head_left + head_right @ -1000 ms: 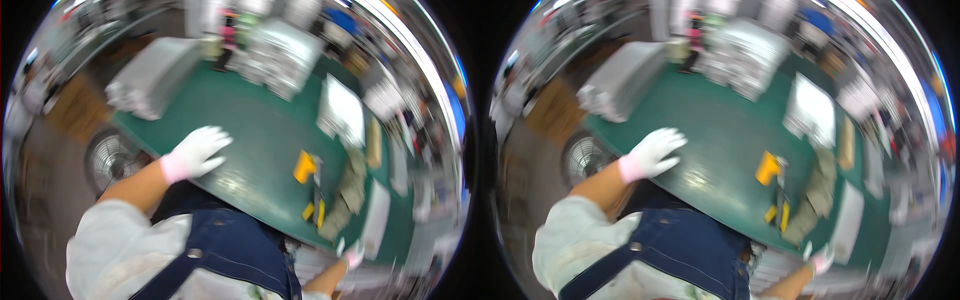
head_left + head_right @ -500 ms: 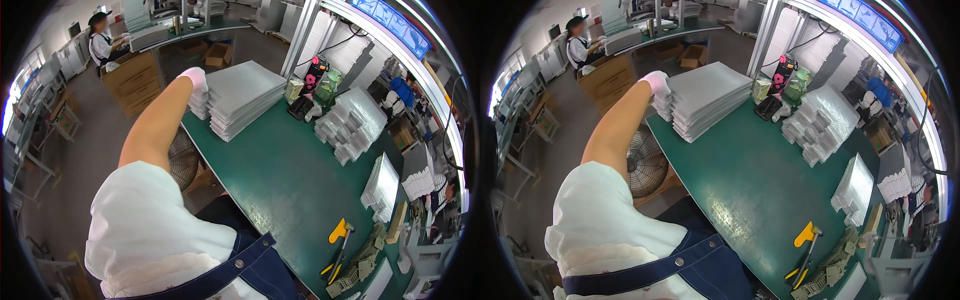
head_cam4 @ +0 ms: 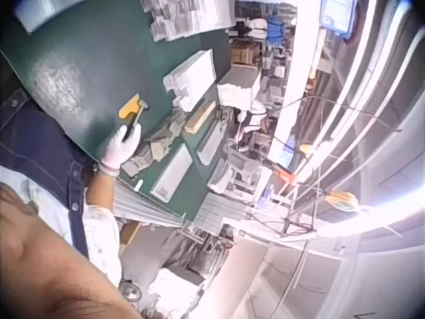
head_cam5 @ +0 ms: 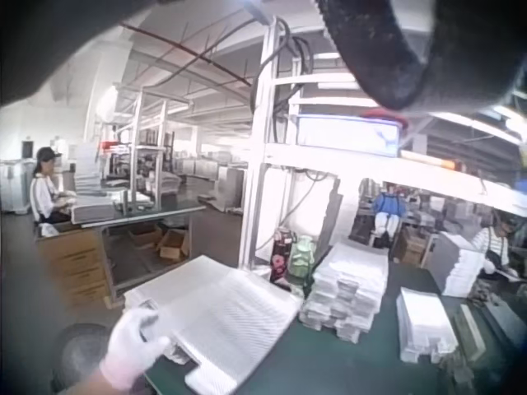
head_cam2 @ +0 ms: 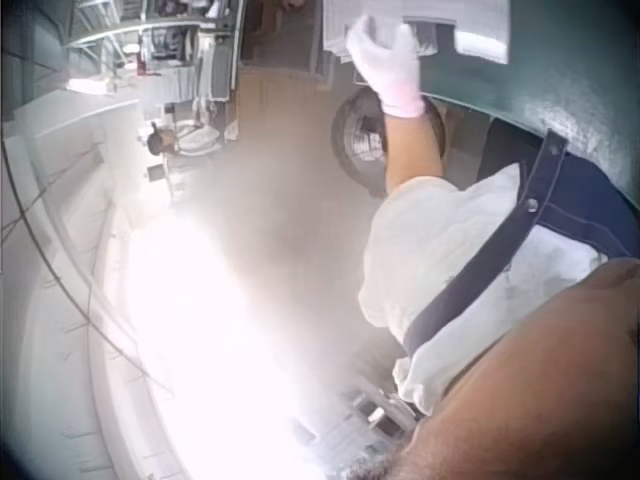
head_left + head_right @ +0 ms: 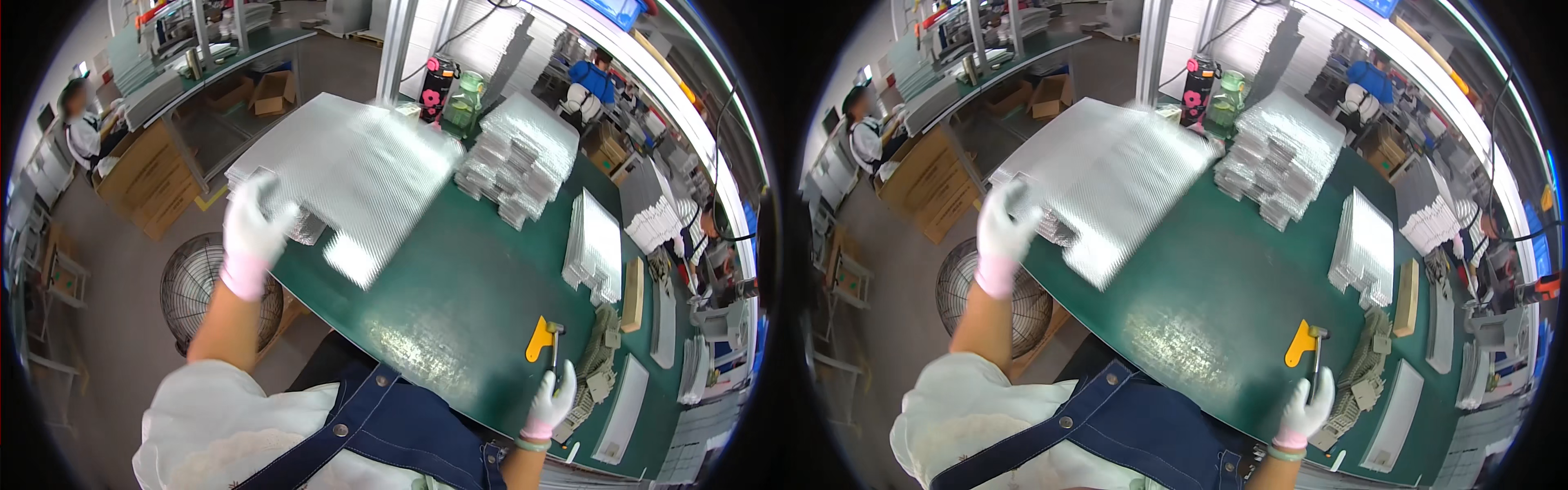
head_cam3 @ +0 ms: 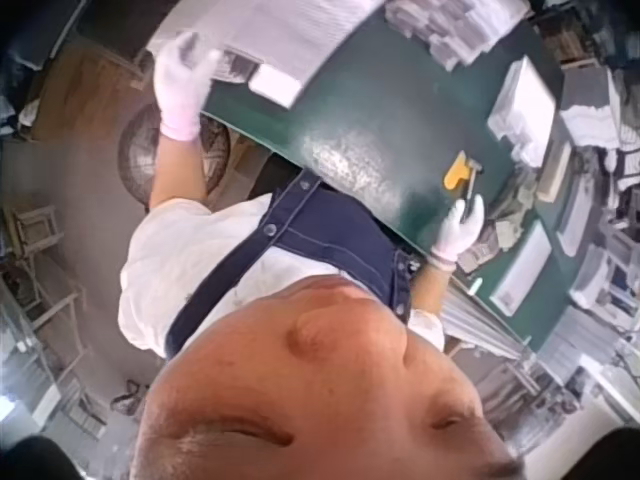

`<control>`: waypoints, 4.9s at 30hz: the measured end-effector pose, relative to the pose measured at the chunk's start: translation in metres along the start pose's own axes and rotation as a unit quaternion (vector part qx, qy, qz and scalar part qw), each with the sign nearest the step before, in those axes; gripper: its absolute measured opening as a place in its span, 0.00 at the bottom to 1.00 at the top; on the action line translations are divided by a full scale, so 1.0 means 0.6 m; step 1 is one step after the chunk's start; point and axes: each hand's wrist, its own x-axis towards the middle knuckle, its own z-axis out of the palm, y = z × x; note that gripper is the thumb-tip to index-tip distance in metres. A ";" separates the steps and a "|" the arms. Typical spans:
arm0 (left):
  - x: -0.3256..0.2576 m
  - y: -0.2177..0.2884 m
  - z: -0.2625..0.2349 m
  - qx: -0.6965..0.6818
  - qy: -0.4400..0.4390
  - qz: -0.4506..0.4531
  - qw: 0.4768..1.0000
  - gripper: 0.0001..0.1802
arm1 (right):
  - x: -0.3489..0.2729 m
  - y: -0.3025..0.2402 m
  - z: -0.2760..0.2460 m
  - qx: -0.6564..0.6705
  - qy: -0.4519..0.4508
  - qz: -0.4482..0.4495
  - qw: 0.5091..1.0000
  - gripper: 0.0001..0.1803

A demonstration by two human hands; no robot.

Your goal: The person assembles air filters by placing a plastic frame onto a mesh sheet, inserting a plastic component, and securing the assembly with a stapler. They then use a utility knife to trim excess material and a hammer to adjust parts. The process is repeated for multiple units on a green workbench in a factory setting.

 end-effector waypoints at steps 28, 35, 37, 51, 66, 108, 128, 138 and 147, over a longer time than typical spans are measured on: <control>-0.092 0.162 0.063 -0.149 -0.095 0.186 0.966 0.34 | 0.024 -0.245 0.090 0.290 -0.099 -0.218 0.927 0.30; 0.076 0.044 -0.061 -0.064 0.050 0.092 0.993 0.27 | 0.105 -0.351 0.143 0.331 -0.189 -0.328 0.864 0.33; 0.115 -0.045 -0.079 -0.003 0.025 0.058 0.998 0.24 | 0.089 -0.312 0.190 0.156 -0.252 -0.327 0.897 0.33; 0.252 0.145 0.108 0.220 -0.166 0.278 0.920 0.26 | 0.160 -0.097 0.132 -0.072 -0.536 -0.236 0.808 0.38; 0.341 0.351 0.579 0.093 -0.304 0.104 0.942 0.35 | 0.652 -0.129 0.291 0.130 -0.189 0.034 0.973 0.51; -0.247 0.127 0.254 -0.044 -0.460 0.063 0.884 0.38 | -0.086 -0.118 0.126 -0.019 -0.145 0.160 0.976 0.35; -0.281 0.114 0.271 0.002 -0.439 0.074 0.896 0.28 | -0.088 -0.106 0.135 -0.055 -0.192 0.173 0.965 0.34; -0.266 0.132 0.277 0.065 -0.477 0.055 0.875 0.29 | -0.085 -0.077 0.153 -0.110 -0.196 0.116 0.968 0.32; -0.253 0.142 0.273 0.072 -0.512 0.033 0.856 0.30 | -0.085 -0.071 0.151 -0.096 -0.202 0.129 0.966 0.32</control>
